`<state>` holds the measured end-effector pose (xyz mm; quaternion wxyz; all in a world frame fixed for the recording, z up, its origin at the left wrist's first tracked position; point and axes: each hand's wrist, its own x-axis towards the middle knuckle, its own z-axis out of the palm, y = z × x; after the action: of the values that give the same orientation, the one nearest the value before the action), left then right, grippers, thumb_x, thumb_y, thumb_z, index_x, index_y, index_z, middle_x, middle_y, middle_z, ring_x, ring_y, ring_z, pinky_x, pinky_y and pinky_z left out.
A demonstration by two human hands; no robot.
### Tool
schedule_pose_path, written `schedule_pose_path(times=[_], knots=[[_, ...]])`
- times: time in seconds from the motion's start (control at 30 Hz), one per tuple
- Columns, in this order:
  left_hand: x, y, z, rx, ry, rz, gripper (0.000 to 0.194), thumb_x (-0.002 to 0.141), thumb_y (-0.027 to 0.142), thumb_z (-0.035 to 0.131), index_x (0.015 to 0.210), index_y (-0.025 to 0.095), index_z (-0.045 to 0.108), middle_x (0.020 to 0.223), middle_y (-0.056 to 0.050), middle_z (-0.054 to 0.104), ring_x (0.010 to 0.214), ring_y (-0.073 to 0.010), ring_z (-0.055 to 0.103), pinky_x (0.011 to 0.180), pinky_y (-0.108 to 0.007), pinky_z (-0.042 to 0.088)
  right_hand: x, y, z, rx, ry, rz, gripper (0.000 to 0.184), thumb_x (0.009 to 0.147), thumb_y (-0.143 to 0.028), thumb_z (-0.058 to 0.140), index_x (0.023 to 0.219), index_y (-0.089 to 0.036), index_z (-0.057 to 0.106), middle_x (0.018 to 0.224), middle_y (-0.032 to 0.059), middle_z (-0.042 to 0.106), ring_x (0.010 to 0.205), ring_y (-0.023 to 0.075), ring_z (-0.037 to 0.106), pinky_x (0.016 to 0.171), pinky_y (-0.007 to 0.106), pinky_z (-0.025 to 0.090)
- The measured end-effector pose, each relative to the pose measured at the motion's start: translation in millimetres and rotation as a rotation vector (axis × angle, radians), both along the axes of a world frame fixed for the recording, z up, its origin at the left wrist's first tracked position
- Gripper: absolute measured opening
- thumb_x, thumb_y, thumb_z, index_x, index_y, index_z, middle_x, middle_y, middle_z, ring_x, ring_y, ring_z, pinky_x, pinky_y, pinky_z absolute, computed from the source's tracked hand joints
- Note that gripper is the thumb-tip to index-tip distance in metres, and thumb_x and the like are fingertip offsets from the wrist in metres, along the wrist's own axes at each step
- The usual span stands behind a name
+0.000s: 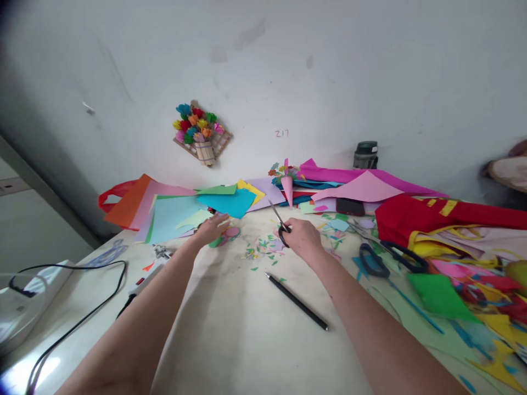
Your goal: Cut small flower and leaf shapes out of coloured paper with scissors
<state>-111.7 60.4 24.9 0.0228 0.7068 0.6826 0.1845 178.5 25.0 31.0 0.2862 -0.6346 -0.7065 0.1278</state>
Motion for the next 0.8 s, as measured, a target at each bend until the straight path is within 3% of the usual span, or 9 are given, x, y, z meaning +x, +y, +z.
schedule_pose_path(times=[0.1,0.17,0.27,0.4,0.57,0.7,0.8], knots=[[7,-7,-16.4,-0.189,0.076,-0.087,0.048,0.093,0.046,0.038,0.138,0.030,0.049,0.153,-0.004,0.037,0.146,-0.0289,0.021,0.115,-0.054,0.016,-1,-1,-0.1,0.003,-0.025,-0.005,0.025,0.077,-0.044,0.064,0.088,-0.024,0.075,0.071,0.0032,0.071,0.068,0.0184,0.063,0.054,0.025,0.035],[9,-9,-22.8,-0.203,0.072,-0.087,0.056,0.094,0.052,0.031,0.143,0.028,0.042,0.157,-0.004,0.028,0.146,-0.0283,0.019,0.116,-0.052,0.014,-1,-2,-0.5,0.016,-0.045,-0.010,0.024,0.076,-0.043,0.066,0.089,-0.024,0.075,0.073,0.0031,0.072,0.069,0.0182,0.064,0.055,0.025,0.035],[7,-10,-25.3,-0.124,0.084,-0.071,0.054,0.095,0.050,0.030,0.141,0.025,0.045,0.154,-0.006,0.035,0.143,-0.0247,0.028,0.115,-0.043,0.020,-1,-2,-0.9,0.029,-0.046,-0.001,0.025,0.076,-0.043,0.066,0.090,-0.024,0.075,0.074,0.0030,0.072,0.069,0.0179,0.064,0.055,0.024,0.036],[2,-8,-22.4,-0.037,0.097,-0.017,0.065,0.086,0.056,0.048,0.142,0.024,0.043,0.151,-0.010,0.041,0.140,-0.0304,0.032,0.111,-0.044,0.028,-1,-1,-0.3,0.014,-0.041,0.002,0.026,0.076,-0.043,0.065,0.091,-0.024,0.075,0.075,0.0037,0.072,0.071,0.0184,0.064,0.057,0.024,0.037],[4,-8,-19.2,0.036,0.122,0.023,0.064,0.080,0.056,0.059,0.135,0.024,0.052,0.135,-0.011,0.057,0.127,-0.0303,0.046,0.103,-0.040,0.036,0,-1,0.2,0.028,-0.055,-0.012,0.025,0.076,-0.042,0.066,0.093,-0.024,0.075,0.079,0.0039,0.073,0.076,0.0191,0.065,0.059,0.025,0.037],[11,-9,-15.0,0.144,0.031,0.097,0.055,0.086,0.055,0.050,0.133,0.026,0.054,0.133,-0.010,0.059,0.128,-0.0287,0.046,0.107,-0.043,0.032,2,-1,0.7,0.043,-0.057,-0.027,0.032,0.074,-0.041,0.070,0.101,-0.024,0.074,0.082,0.0043,0.074,0.078,0.0198,0.066,0.059,0.025,0.039],[15,-9,-8.0,0.161,-0.091,0.060,0.042,0.089,0.044,0.049,0.125,0.025,0.061,0.130,-0.010,0.061,0.125,-0.0272,0.050,0.105,-0.041,0.036,5,1,1.0,0.041,-0.051,-0.011,0.033,0.073,-0.040,0.072,0.100,-0.023,0.074,0.083,0.0044,0.074,0.080,0.0196,0.066,0.062,0.025,0.041]])
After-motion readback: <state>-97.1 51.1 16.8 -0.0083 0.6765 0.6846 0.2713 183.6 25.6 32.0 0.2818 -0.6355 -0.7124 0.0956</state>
